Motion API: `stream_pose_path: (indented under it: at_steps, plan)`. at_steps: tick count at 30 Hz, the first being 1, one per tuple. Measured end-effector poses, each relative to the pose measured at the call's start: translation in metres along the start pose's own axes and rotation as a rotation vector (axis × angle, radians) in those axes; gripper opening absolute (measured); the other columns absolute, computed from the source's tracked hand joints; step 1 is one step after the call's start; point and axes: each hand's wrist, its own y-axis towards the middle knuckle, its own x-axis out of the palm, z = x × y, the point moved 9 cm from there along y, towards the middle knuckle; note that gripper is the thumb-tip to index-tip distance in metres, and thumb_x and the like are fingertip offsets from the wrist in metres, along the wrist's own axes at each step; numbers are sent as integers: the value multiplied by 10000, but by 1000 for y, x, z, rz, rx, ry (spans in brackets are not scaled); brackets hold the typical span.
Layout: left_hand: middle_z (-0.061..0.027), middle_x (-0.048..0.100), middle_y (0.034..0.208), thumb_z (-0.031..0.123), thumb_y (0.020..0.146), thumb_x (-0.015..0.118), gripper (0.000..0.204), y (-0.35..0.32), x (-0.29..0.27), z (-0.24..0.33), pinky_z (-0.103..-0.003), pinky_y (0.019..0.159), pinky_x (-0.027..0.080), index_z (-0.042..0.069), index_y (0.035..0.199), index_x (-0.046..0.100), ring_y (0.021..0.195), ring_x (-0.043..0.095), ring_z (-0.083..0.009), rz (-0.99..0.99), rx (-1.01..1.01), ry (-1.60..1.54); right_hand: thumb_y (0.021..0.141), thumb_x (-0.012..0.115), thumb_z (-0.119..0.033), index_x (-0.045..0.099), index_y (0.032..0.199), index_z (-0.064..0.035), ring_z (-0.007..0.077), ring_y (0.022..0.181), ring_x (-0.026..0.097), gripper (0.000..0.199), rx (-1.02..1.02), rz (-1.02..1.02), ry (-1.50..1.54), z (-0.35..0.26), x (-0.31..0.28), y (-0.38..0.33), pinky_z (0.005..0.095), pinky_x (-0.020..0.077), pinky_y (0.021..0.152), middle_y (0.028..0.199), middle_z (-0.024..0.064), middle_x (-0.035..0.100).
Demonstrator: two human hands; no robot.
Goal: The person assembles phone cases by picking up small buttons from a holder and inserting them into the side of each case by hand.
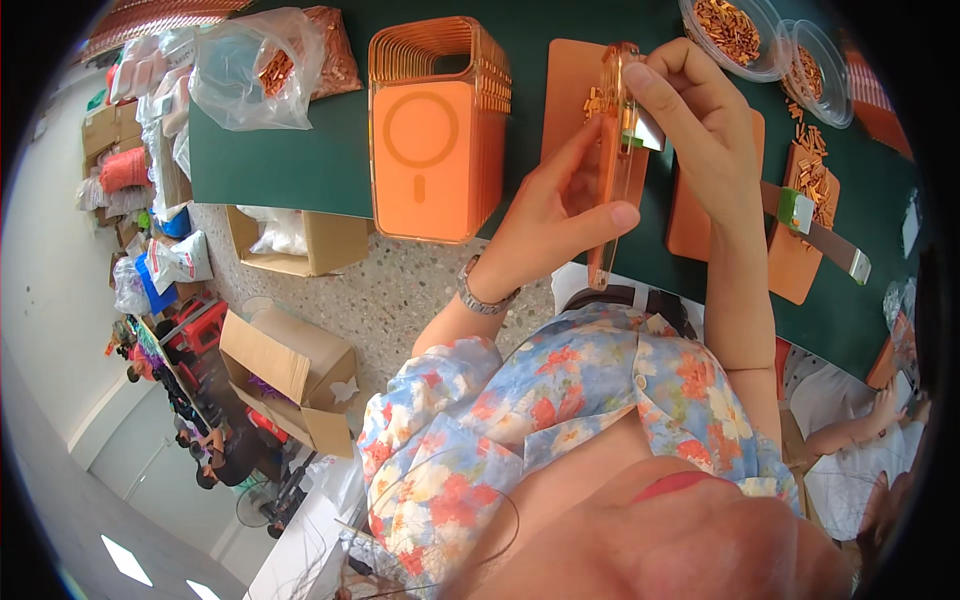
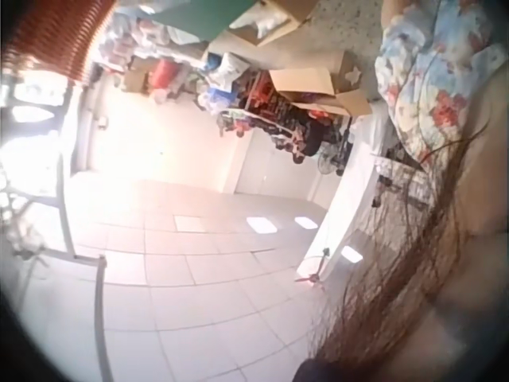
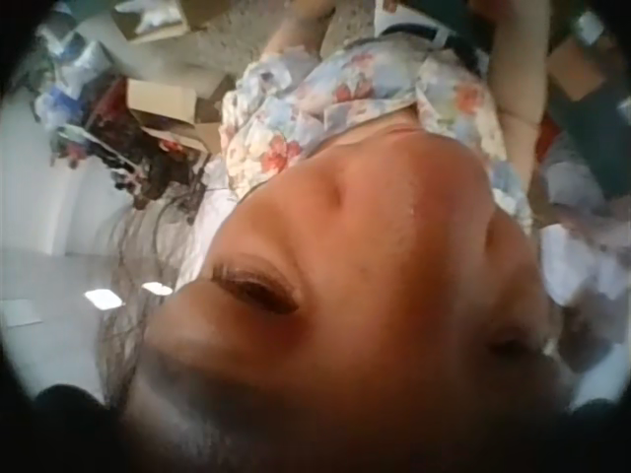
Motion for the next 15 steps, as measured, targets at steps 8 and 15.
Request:
stream_pose_path:
  at_steps: [8, 15]
  plan:
    - [-69, 536, 1202, 188, 824, 734, 834, -5, -7, -6, -260, 832, 485, -42, 1458, 245, 987, 548, -101, 32, -96, -45, 953, 582, -144, 364, 769, -107, 14, 621, 292, 288, -3, -5, 131, 9, 11, 7, 202, 245, 526, 695, -71, 337]
    - [-80, 546, 1159, 228, 818, 737, 845, 4, -9, -14, -264, 820, 494, -45, 1452, 250, 982, 572, -131, 56, -27, 44, 977, 539, -152, 484, 867, -47, 33, 701, 427, 162, -49, -10, 148, 18, -6, 8, 188, 324, 613, 770, -23, 524]
